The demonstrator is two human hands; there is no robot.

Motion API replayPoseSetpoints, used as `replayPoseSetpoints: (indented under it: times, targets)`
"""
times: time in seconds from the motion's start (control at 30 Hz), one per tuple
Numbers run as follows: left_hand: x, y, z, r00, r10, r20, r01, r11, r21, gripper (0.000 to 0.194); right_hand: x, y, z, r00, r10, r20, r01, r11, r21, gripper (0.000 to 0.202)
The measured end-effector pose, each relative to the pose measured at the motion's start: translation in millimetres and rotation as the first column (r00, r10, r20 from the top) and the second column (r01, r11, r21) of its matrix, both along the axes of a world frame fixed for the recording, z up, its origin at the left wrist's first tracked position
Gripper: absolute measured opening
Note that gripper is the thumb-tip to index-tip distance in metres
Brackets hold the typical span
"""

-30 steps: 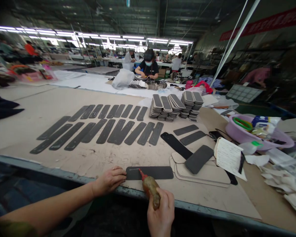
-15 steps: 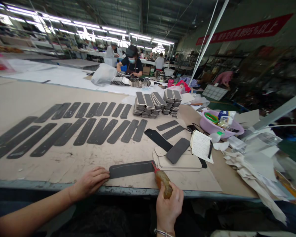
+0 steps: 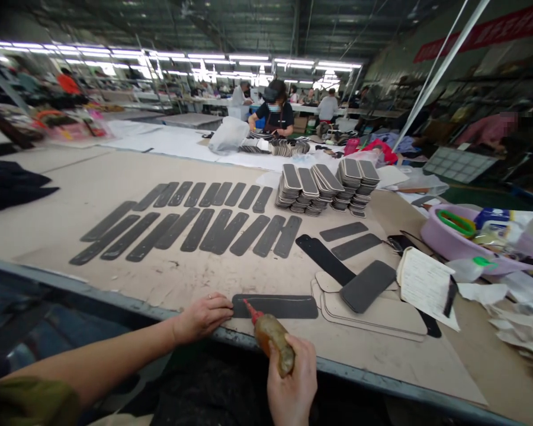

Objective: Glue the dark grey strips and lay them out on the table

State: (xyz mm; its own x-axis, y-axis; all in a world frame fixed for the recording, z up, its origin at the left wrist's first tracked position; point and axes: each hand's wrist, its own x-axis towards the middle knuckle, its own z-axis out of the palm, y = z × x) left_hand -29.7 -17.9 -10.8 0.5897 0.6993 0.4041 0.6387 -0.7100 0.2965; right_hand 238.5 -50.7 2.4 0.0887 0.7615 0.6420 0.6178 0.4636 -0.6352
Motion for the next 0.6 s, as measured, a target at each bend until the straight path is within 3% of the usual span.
replayPoseSetpoints:
  times: [0.2, 0.6]
  targets:
    - [0, 0, 0.2, 1.0, 0.006, 0.011, -0.006, 1.0, -0.024, 0.023, -17, 3, -1.0, 0.997, 0.073, -0.004, -0.073, 0.997, -0.027, 0.016]
    - [2, 0, 3.6, 1.0, 0.02, 0.007, -0.02, 1.0, -0.008, 0.022, -5, -13, -1.8, 0.996, 0.081, 0.043, -0.079, 0.995, -0.06, 0.014]
